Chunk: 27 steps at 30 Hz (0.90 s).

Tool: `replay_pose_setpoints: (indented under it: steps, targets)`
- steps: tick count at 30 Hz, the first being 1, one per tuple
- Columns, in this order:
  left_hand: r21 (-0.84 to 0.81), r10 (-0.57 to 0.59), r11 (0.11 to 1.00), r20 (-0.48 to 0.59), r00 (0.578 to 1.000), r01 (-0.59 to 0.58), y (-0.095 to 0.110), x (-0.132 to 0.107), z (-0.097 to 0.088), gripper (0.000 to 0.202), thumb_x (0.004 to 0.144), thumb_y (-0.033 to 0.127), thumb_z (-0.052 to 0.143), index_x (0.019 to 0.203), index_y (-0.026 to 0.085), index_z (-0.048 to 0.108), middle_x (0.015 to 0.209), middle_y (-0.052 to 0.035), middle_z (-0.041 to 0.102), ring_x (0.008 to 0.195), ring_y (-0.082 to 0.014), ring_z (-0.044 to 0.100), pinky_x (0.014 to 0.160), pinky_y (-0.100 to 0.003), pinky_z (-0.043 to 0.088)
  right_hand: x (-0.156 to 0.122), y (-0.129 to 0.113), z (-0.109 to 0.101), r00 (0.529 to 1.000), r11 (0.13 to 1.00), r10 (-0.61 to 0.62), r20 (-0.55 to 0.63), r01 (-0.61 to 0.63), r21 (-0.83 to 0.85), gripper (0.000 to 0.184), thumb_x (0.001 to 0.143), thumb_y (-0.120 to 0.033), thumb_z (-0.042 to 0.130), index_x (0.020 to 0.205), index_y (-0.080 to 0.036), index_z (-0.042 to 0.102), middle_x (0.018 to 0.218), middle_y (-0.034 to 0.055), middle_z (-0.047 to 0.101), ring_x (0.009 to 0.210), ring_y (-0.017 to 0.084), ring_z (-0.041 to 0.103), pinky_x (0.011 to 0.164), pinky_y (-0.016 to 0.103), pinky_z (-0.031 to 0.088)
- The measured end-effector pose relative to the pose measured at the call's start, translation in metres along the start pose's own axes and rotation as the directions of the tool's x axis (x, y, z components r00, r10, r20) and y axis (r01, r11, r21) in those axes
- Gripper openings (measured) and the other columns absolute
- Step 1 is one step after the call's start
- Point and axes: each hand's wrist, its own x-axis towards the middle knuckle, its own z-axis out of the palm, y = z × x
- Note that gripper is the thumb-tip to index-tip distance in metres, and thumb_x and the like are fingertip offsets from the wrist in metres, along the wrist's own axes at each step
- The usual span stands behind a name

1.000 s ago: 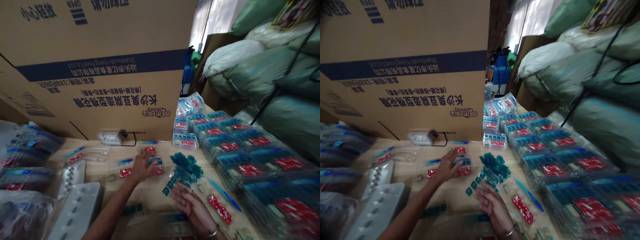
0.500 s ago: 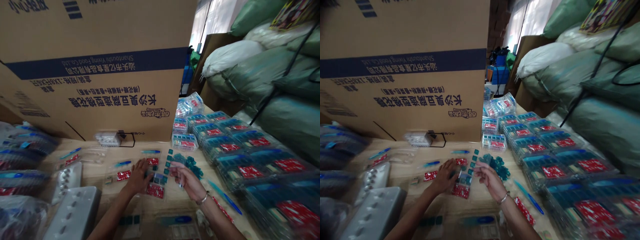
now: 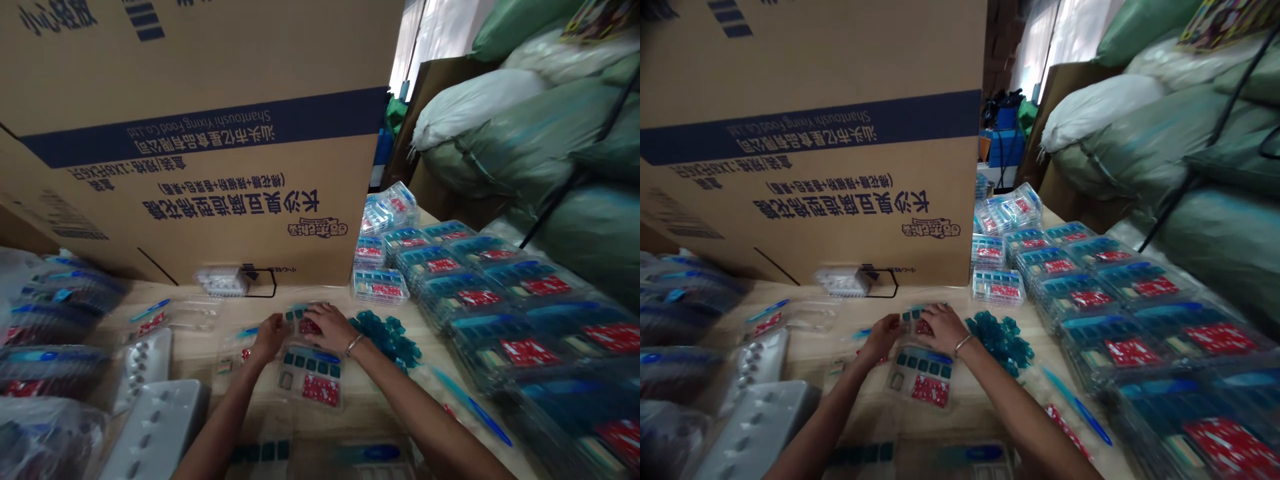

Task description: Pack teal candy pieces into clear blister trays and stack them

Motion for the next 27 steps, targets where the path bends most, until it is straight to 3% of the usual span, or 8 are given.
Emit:
replay_pose_setpoints:
  steps: [5, 8, 12, 15, 18, 21, 24, 27]
  targets:
    - [0.123, -0.023, 0.992, -0.066, 0.998, 0.031, 0.006, 0.012, 0.01, 0.039, 0.067, 0.003, 0.055, 0.105, 0.009, 0.059, 0.081, -0.0077, 0.068, 0.072, -0.0167, 0.064, 0.071, -0.027, 0.048, 0.005, 0.026, 0.008, 0.999, 0.998, 0.033, 0.015, -0.033, 0.051, 0.034, 0.069, -0.034, 0.071, 0.1, -0.022, 0.066, 0.122, 0.0096, 0.054, 0.116, 0.027, 0.043, 0.095, 0.043, 0.035]
    - [0.161, -0.014, 0.987, -0.104, 0.994, 0.031, 0.008, 0.002, -0.008, 0.039, 0.072, 0.009, 0.055, 0.112, 0.009, 0.056, 0.095, -0.0114, 0.067, 0.078, -0.0175, 0.064, 0.075, -0.029, 0.048, 0.011, 0.033, 0.01, 0.998, 0.995, 0.052, 0.037, -0.055, 0.084, 0.036, 0.067, -0.033, 0.074, 0.1, -0.022, 0.065, 0.124, 0.0099, 0.053, 0.116, 0.026, 0.044, 0.096, 0.043, 0.035]
    - [0.373, 0.133, 0.926, -0.188, 0.973, -0.055, -0.008, -0.051, -0.048, 0.025, 0.078, 0.022, 0.052, 0.1, 0.013, 0.062, 0.099, -0.0124, 0.065, 0.092, -0.0252, 0.06, 0.084, -0.038, 0.046, -0.001, 0.022, -0.006, 0.998, 0.997, 0.068, 0.014, -0.068, 0.046, 0.03, 0.074, -0.024, 0.068, 0.102, -0.017, 0.063, 0.125, 0.0138, 0.052, 0.117, 0.026, 0.045, 0.097, 0.041, 0.034]
    - [0.478, 0.269, 0.864, -0.17, 0.948, -0.16, -0.017, -0.108, -0.055, 0.019, 0.079, 0.027, 0.052, 0.089, 0.015, 0.063, 0.091, -0.0112, 0.065, 0.089, -0.0275, 0.059, 0.081, -0.042, 0.047, -0.043, 0.004, -0.033, 0.989, 0.986, 0.146, -0.02, -0.144, 0.083, 0.02, 0.083, -0.02, 0.055, 0.101, -0.016, 0.062, 0.114, 0.0111, 0.059, 0.107, 0.021, 0.052, 0.09, 0.033, 0.038]
    - [0.288, 0.409, 0.863, 0.084, 0.909, -0.415, -0.012, -0.165, -0.033, 0.013, 0.081, 0.027, 0.052, 0.083, 0.019, 0.062, 0.082, -0.0054, 0.065, 0.08, -0.0197, 0.061, 0.073, -0.031, 0.051, -0.111, -0.022, -0.062, 0.938, 0.943, 0.298, 0.175, -0.318, 0.102, 0.019, 0.088, -0.02, 0.045, 0.086, -0.018, 0.064, 0.085, 0.0047, 0.067, 0.08, 0.016, 0.061, 0.069, 0.025, 0.04]
    - [0.061, 0.496, 0.835, 0.345, 0.797, -0.546, -0.008, -0.203, 0.005, 0.013, 0.082, 0.023, 0.053, 0.092, 0.02, 0.061, 0.091, -0.0045, 0.064, 0.082, -0.0156, 0.063, 0.071, -0.025, 0.052, -0.184, -0.056, -0.069, 0.798, 0.864, 0.494, 0.346, -0.495, -0.091, 0.024, 0.088, -0.025, 0.043, 0.078, -0.019, 0.063, 0.07, 0.0051, 0.068, 0.067, 0.018, 0.062, 0.057, 0.025, 0.034]
    - [0.06, 0.485, 0.842, 0.349, 0.802, -0.536, -0.014, -0.216, 0.036, 0.03, 0.08, 0.021, 0.056, 0.109, 0.02, 0.055, 0.107, -0.0083, 0.06, 0.094, -0.0194, 0.061, 0.079, -0.03, 0.053, -0.232, -0.083, -0.053, 0.666, 0.777, 0.622, 0.412, -0.593, -0.213, 0.026, 0.089, -0.026, 0.041, 0.077, -0.018, 0.063, 0.073, 0.0082, 0.069, 0.068, 0.019, 0.064, 0.054, 0.026, 0.031]
    - [0.052, 0.446, 0.872, 0.33, 0.832, -0.487, -0.021, -0.216, 0.048, 0.038, 0.078, 0.02, 0.057, 0.116, 0.021, 0.05, 0.103, -0.0071, 0.059, 0.089, -0.0189, 0.061, 0.077, -0.031, 0.054, -0.249, -0.095, -0.035, 0.623, 0.719, 0.685, 0.378, -0.662, -0.213, 0.027, 0.09, -0.028, 0.04, 0.081, -0.017, 0.063, 0.077, 0.0092, 0.07, 0.07, 0.019, 0.065, 0.055, 0.025, 0.031]
